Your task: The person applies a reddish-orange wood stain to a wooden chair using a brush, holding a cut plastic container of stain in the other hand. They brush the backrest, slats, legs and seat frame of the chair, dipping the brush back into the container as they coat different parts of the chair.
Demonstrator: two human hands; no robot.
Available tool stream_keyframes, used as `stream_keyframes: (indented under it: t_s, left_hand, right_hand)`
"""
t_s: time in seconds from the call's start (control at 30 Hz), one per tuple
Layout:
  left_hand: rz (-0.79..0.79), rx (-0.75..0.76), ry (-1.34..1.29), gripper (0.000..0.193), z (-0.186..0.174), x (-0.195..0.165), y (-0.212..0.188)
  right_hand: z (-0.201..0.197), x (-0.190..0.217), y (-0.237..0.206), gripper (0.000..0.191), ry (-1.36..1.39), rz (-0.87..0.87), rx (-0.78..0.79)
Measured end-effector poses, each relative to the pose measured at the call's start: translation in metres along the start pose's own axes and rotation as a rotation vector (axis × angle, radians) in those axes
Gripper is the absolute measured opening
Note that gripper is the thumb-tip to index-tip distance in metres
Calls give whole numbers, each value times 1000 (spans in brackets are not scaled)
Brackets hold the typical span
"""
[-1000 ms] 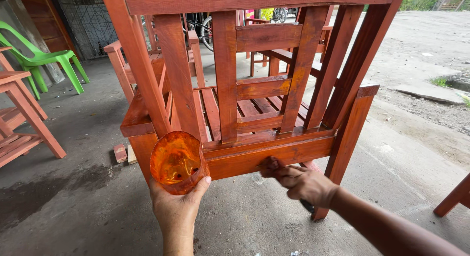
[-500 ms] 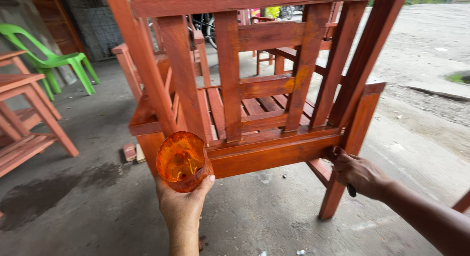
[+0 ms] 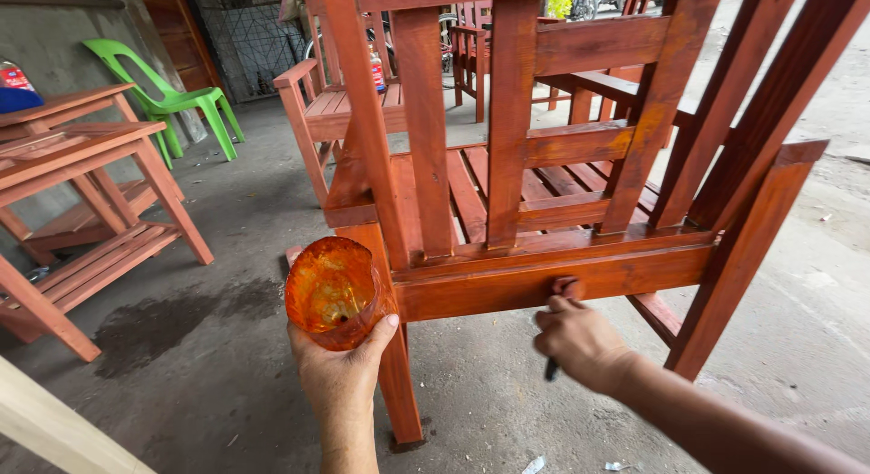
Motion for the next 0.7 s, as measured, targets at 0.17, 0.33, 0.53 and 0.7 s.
stream_keyframes:
  t_s: [0.17, 0.33, 0.53, 0.7]
  left_hand:
    - [-178, -76, 101, 96, -27, 7, 12]
    - [-166, -74, 21, 95, -41, 3, 16]
    - [-180, -88, 117, 100, -58, 4, 20]
    - [-160, -73, 72, 99, -68, 14, 24]
  right_hand:
    - [-53, 64, 45, 15, 287, -125, -311]
    - [-87, 69, 37, 20, 866, 144, -817]
    - [-47, 80, 53, 18, 1448, 588, -1020]
    - [-19, 104, 62, 17, 1402, 602, -976]
Point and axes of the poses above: each hand's wrist, its own y-axis towards the middle knuckle, its own z-axis out of the palm, x = y × z, the point moved 6 cm from there along y, towards the middle knuckle, and after that the axes turned 10 degrees about -y, right-handed, at the moved point
